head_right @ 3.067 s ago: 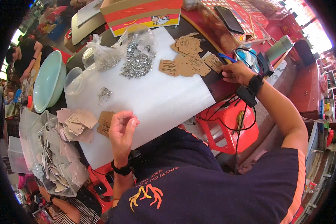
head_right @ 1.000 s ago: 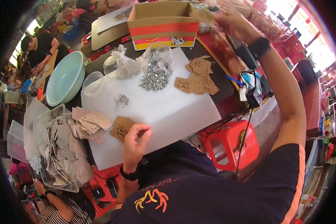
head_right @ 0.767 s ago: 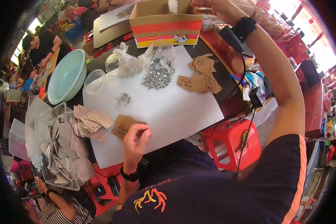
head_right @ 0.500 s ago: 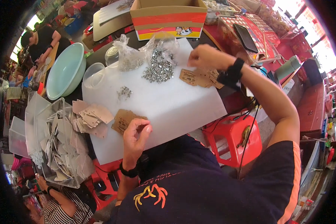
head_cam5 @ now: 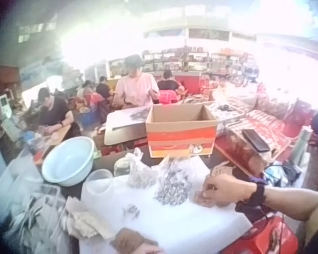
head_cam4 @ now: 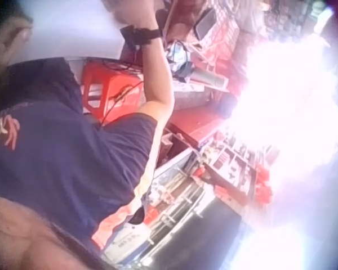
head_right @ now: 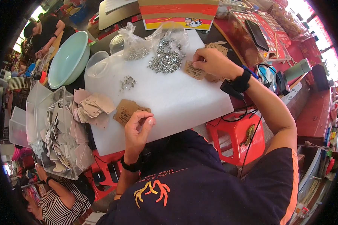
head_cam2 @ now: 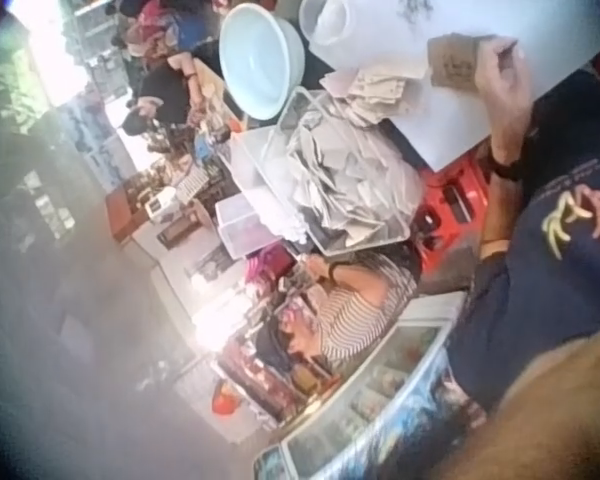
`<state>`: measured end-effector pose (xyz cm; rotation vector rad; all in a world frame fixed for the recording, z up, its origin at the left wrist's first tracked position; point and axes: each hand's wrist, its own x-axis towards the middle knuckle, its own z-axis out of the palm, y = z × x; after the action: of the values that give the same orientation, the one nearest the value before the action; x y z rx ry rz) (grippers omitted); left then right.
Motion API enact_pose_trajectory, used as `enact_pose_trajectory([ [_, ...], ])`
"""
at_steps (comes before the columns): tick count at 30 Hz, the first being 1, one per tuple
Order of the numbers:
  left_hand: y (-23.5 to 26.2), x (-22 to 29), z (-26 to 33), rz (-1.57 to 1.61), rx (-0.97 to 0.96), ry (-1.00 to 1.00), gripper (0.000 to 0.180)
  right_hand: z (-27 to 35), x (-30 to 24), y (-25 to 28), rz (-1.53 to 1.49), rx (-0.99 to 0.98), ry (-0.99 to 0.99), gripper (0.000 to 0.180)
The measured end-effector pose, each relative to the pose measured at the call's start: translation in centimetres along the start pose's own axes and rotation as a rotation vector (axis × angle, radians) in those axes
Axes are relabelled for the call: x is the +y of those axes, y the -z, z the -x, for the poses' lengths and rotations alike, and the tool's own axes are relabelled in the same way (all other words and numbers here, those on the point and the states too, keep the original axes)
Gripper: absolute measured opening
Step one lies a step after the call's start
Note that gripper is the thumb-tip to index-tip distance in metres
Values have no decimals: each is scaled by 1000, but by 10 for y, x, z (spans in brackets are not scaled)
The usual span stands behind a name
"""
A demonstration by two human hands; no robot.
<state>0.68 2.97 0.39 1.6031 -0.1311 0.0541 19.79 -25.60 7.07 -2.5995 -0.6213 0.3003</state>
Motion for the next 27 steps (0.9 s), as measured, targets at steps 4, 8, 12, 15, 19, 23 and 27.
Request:
enact_pose_trajectory([
  [4, 0, 1, -1, 28, 60, 8, 13, 10, -40, 10, -555, -144, -128, 22],
  [8, -2, 14, -4, 149, 44, 78, 20, 17, -73, -13, -974, -310, -99, 14],
  [12, 4, 16, 3, 278, 41, 101, 26, 25, -107, -41, -1104, -492, -72, 15],
  [15, 13, 10, 13, 331, 48, 121, 27, 26, -129, -61, -1118, -619, -57, 17],
  [19, 28, 8, 27, 363, 152, 135, 20, 14, -153, -82, -1060, -720, 11, 18],
  [23, 48, 5, 41, 392, 262, 156, 14, -14, -173, -93, -763, -510, 201, 22],
  [27, 65, 1, 55, 432, 388, 142, 15, -44, -184, -124, -245, -16, 664, 32],
])
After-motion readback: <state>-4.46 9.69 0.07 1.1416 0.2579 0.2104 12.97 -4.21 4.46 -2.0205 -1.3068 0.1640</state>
